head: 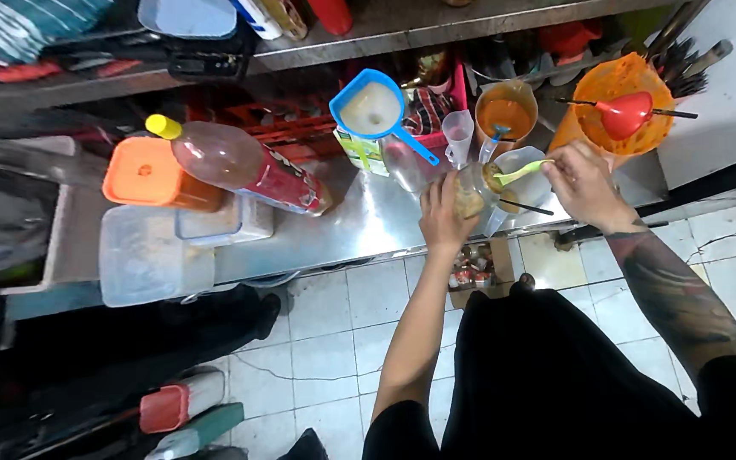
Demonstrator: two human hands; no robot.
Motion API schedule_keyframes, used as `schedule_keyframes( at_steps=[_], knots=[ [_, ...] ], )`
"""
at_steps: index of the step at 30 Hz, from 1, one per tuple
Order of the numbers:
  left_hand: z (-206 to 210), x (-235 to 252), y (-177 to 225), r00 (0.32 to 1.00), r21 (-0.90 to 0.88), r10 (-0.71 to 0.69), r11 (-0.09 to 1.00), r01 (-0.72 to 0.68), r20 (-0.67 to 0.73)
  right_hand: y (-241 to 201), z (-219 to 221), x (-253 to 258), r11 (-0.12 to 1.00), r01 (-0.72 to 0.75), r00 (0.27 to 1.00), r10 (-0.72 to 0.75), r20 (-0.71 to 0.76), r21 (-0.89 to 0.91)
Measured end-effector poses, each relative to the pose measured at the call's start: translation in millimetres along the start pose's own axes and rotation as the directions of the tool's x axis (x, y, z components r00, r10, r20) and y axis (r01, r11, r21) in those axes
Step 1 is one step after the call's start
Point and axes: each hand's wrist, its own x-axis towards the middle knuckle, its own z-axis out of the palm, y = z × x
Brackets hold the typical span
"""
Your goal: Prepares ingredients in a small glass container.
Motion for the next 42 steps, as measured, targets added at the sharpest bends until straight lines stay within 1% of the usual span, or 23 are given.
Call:
schedule_keyframes(
  at_steps=[2,3,5,6,7,10,13,16,21,26,30,33,36,38,39,41,42],
  knots=[
    [2,2,3,1.000,-0.005,0.015,1.000,-0.015,0.000,3,14,20,0.983,0.169,0.986,-0.169,0.003,-0.073],
    [2,3,5,0.999,-0.010,0.032,0.999,-0.033,-0.010,5,21,27,0.969,0.229,0.974,-0.227,0.030,-0.099],
    [2,4,11,0.998,-0.010,0.063,0.998,-0.063,-0.018,10,33,39,0.940,0.307,0.950,-0.294,0.107,-0.147],
    [1,5,13,0.997,-0.003,0.072,0.997,-0.072,-0.014,11,35,44,0.943,0.301,0.947,-0.279,0.157,-0.141],
    [0,6,16,0.997,0.005,0.080,0.997,-0.080,-0.006,10,36,47,0.960,0.256,0.949,-0.229,0.217,-0.110],
    [2,10,18,0.995,0.039,0.094,0.995,-0.095,0.017,8,36,54,0.999,0.034,0.929,-0.040,0.368,0.023],
    [1,12,20,0.995,0.075,0.088,0.993,-0.091,0.045,15,39,55,0.979,-0.157,0.902,0.087,0.423,0.133],
    [2,13,19,0.996,0.099,0.075,0.992,-0.080,0.056,20,44,52,0.936,-0.263,0.900,0.151,0.409,0.234],
    [1,15,19,0.994,0.127,0.033,0.991,-0.046,0.101,19,46,47,0.859,-0.369,0.898,0.232,0.374,0.354],
    [2,18,17,0.997,0.122,0.031,0.992,-0.040,0.075,22,40,44,0.822,-0.438,0.885,0.324,0.334,0.363],
    [-1,17,18,0.996,0.111,0.008,0.994,-0.017,0.084,25,32,41,0.808,-0.451,0.889,0.369,0.270,0.380],
    [-2,17,16,0.995,0.120,-0.010,0.993,-0.002,0.101,30,24,36,0.781,-0.481,0.877,0.421,0.233,0.399],
    [-1,16,12,0.997,0.113,-0.010,0.994,0.001,0.080,34,11,28,0.762,-0.498,0.866,0.463,0.191,0.414],
    [1,14,7,0.998,0.128,-0.012,0.992,0.004,0.065,36,4,21,0.770,-0.504,0.860,0.489,0.145,0.391],
    [1,14,6,0.998,0.135,-0.024,0.991,0.015,0.067,36,2,18,0.789,-0.509,0.857,0.501,0.119,0.344],
    [0,14,3,0.996,0.149,-0.042,0.988,0.031,0.073,33,0,9,0.856,-0.486,0.874,0.482,0.063,0.178],
    [0,14,2,0.996,0.148,-0.046,0.988,0.035,0.074,31,3,2,0.898,-0.432,0.902,0.431,0.033,0.079]
  ],
)
